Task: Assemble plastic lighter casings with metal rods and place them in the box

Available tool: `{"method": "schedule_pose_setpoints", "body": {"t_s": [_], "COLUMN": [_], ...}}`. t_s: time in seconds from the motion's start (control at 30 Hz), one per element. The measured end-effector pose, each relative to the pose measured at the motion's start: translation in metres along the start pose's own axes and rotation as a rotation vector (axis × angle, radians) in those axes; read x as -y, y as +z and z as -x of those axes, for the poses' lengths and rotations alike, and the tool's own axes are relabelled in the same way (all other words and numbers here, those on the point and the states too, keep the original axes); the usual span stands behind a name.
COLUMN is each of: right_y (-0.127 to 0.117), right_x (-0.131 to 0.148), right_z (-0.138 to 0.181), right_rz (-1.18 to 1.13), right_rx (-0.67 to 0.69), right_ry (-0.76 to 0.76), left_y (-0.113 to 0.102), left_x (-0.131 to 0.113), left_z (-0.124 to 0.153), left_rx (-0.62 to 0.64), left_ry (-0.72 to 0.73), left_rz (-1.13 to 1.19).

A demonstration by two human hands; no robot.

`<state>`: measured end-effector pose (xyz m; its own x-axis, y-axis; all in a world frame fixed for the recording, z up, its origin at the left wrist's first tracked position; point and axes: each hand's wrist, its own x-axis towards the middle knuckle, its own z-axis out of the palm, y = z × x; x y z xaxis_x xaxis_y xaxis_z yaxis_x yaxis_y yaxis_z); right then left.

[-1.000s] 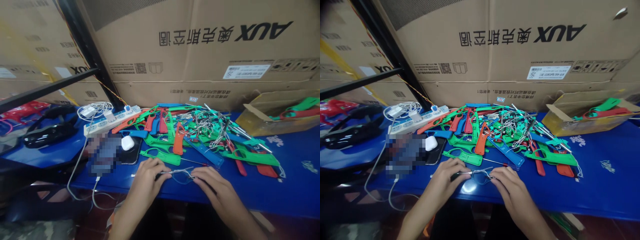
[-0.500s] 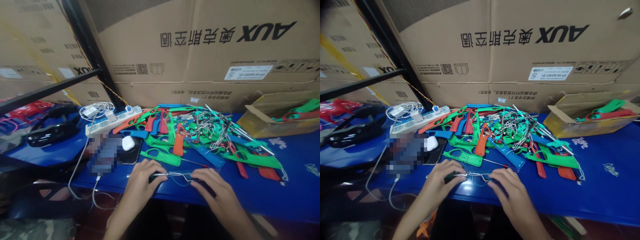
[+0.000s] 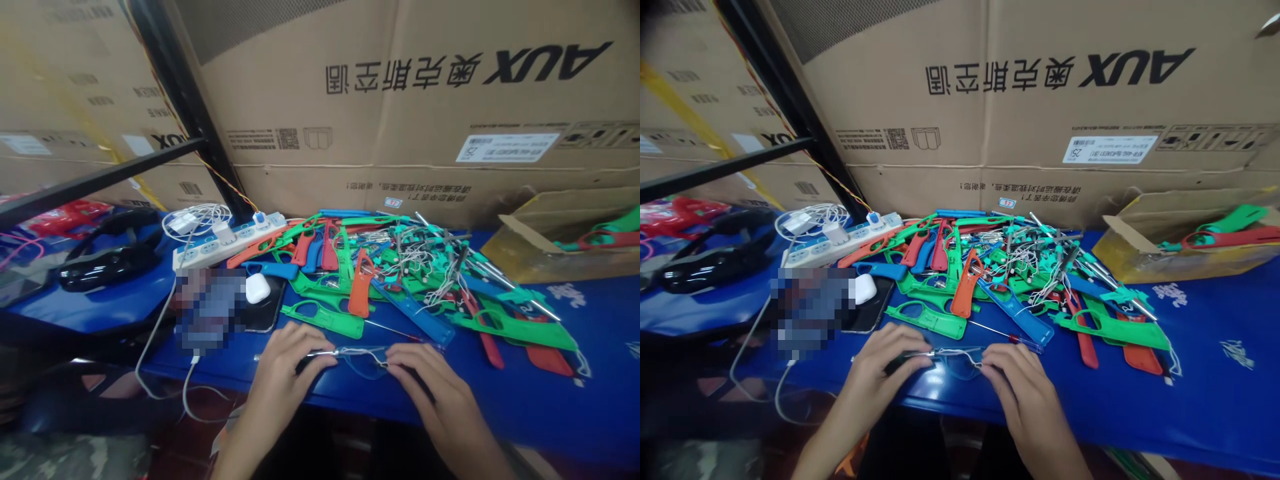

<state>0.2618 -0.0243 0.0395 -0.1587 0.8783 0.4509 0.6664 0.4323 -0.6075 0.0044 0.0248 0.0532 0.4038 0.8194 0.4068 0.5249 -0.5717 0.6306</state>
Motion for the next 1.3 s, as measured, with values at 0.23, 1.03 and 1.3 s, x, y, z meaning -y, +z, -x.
{"method": "schedule_pose_setpoints", "body": {"t_s": [0.23,1.03,1.3], "right_y": [-0.0002,-0.0004,0.0014], "right_x": [-0.0018,0.0032,0.0044], "right_z": [0.0022,0.0019,0.0033], "right_rz": [0.008,-0.035,0.024], "right_rx": [0.027,0.074,0.065], "right_ry": [0.0,0.076,0.075], "left_y": [-0.0021,-0.0013,0.0008], "left_x": [-0.0035,-0.0043,-0.0074], "left_z": [-0.0003,-0.0017,-0.0002], "left_rx": [0.009,0.071,0.002], "left_ry": [-0.021,0.007,0.067], "left_rz": [0.04,-0.141,-0.217]}}
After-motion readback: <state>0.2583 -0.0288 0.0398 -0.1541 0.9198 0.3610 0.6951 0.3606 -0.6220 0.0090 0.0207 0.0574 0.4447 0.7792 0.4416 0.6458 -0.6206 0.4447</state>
